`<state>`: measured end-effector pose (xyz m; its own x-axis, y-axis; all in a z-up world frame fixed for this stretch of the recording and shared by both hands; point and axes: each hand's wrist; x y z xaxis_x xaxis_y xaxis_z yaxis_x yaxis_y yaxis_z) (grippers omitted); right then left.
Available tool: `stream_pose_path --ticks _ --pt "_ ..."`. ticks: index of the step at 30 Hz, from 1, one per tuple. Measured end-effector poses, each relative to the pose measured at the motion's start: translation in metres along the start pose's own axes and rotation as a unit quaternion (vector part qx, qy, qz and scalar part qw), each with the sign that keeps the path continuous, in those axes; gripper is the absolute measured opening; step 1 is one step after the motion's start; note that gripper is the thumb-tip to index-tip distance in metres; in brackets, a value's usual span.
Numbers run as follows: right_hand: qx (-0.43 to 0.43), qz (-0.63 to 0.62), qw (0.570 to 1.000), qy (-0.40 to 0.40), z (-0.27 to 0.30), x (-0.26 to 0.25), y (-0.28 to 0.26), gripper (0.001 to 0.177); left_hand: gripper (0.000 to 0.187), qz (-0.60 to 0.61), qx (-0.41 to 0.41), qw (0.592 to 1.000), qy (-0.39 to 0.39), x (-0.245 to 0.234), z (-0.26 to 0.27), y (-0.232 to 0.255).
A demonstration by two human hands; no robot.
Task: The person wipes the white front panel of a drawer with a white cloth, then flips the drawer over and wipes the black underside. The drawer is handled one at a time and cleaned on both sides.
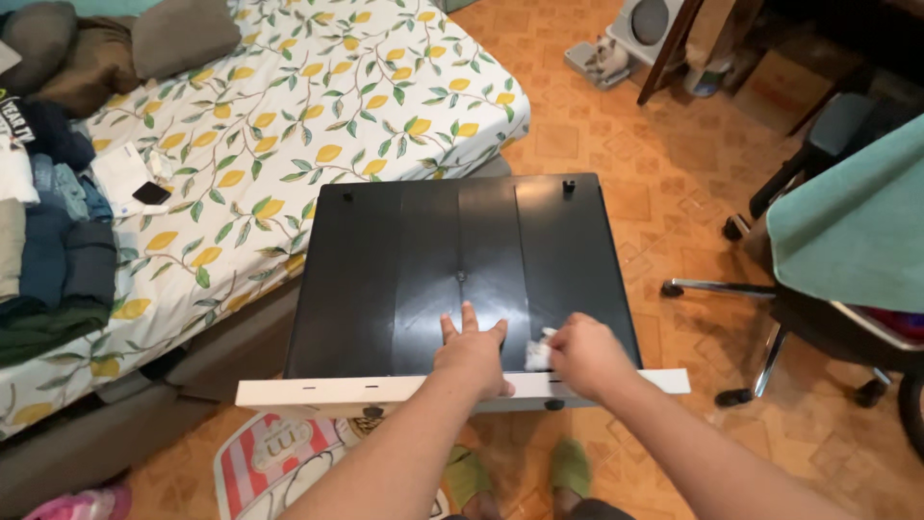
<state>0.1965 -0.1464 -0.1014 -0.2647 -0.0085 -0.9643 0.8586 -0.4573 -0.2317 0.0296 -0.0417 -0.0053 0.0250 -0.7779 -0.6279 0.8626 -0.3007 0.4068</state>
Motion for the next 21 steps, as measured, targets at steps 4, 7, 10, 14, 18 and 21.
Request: stream_pose_path --ticks 4,7,10,14,18,21 --pt "0.063 0.085 0.992 -0.064 0.005 -0.020 0.060 0.016 0.103 0.023 -0.027 0.999 0.006 0.006 0.006 0.006" --pt "0.054 0.056 0.996 -0.046 0.005 -0.024 0.071 0.017 0.096 0.053 -0.062 0.997 0.007 0.017 0.008 0.023" --pt "-0.038 -0.030 0.999 -0.005 -0.005 -0.005 0.035 0.018 0.084 0.072 -0.084 0.993 0.031 0.040 0.014 0.049" --pt "-0.121 -0.018 0.992 -0.020 -0.010 -0.008 0.035 0.020 0.094 0.070 -0.104 0.991 0.048 0.067 0.023 0.074" --pt "-0.081 0.006 0.997 -0.016 -0.015 -0.038 0.099 0.021 0.098 0.071 -0.098 0.989 0.083 0.078 0.019 0.071" --pt "-0.075 -0.034 0.990 -0.115 -0.028 -0.039 0.103 0.021 0.098 0.106 -0.106 0.985 0.085 0.082 0.016 0.067"
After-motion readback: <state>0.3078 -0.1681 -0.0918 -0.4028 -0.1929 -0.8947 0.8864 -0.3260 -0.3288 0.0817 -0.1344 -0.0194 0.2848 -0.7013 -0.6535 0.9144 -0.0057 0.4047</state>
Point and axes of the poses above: each hand's wrist, its own z-axis away from the middle knuckle, its own x-axis out of the palm, y = z × x, and after that the axes turned 15 degrees about z, right-handed
